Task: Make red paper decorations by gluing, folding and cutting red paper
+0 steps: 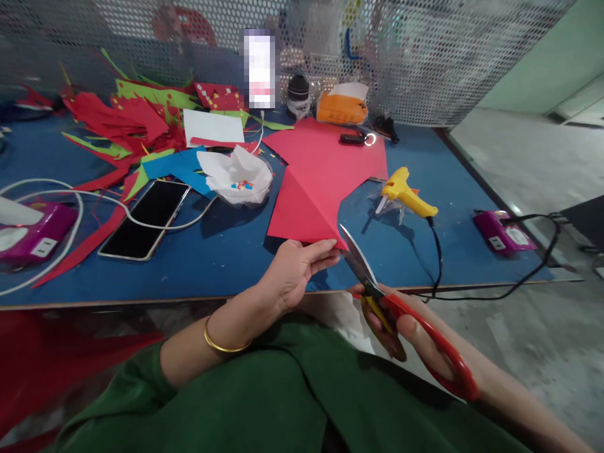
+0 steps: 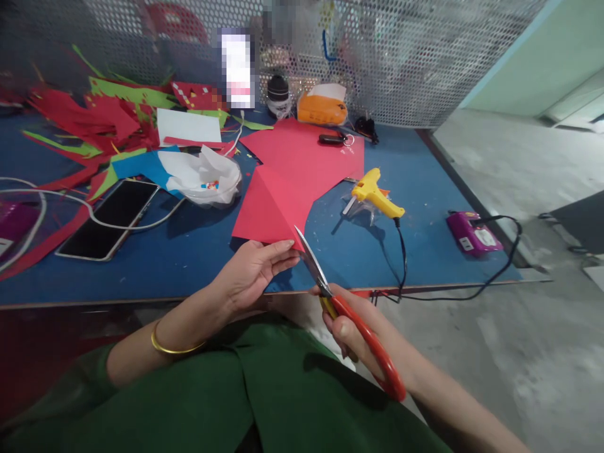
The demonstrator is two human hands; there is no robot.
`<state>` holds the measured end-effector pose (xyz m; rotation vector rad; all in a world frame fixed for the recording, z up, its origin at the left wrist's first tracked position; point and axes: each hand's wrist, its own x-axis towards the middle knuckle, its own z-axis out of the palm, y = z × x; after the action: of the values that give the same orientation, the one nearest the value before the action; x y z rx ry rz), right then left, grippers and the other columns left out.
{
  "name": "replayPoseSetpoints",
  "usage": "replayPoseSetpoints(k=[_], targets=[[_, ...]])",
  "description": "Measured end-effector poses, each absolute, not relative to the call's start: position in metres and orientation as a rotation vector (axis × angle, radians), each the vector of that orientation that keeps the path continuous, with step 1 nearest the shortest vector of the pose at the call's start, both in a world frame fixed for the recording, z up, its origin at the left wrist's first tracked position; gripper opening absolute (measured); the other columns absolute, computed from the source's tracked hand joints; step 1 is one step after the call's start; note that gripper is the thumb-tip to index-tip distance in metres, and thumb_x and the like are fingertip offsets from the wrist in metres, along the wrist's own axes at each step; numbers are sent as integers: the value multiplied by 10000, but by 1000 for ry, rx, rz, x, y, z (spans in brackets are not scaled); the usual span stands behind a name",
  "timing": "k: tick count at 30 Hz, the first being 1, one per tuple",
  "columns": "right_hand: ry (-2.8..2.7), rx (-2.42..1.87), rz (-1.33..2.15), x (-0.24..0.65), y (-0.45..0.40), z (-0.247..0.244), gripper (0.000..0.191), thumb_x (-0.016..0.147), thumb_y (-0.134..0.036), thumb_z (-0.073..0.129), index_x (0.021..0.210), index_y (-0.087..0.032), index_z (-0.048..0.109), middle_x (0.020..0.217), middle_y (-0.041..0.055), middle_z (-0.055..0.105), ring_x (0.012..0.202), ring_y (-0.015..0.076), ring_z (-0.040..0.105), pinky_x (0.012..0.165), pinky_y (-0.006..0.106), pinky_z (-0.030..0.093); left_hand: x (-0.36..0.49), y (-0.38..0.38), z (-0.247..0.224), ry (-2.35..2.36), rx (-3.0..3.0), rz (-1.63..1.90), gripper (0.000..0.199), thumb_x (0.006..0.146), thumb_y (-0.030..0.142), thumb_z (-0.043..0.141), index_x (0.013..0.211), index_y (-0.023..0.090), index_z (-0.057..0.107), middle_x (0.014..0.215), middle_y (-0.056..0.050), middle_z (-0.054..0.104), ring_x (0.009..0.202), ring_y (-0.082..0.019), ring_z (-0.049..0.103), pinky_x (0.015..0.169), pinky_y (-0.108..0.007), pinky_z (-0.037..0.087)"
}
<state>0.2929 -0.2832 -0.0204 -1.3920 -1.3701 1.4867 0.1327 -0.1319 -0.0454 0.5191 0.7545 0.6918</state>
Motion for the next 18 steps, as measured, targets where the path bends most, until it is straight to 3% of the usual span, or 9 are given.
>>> replayPoseSetpoints(k=[6,13,18], targets=[[-1360,-1399,1490,291,-282,-24,444,985,-660,379,915,-227,450,802,-20,434,591,98,410,541,265,373,133,-133,-49,731,515,703,64,718,99,784,772,70,766,773,-77,758,730,-165,709,796,-323,598],[-1285,-1429,1511,290,-285,-26,551,968,-690,388,1275,-240,472,815,-30,429,567,90,392,519,258,385,133,-132,-49,723,511,710,94,694,112,802,778,81,773,772,-71,758,732,-167,704,803,-336,590],[-1270,-1455,1493,288,-283,-26,600,959,-693,413,1308,-210,479,801,-30,438,556,84,397,504,250,376,133,-132,-48,725,524,707,72,715,114,788,777,82,772,778,-79,756,737,-171,703,819,-349,577]])
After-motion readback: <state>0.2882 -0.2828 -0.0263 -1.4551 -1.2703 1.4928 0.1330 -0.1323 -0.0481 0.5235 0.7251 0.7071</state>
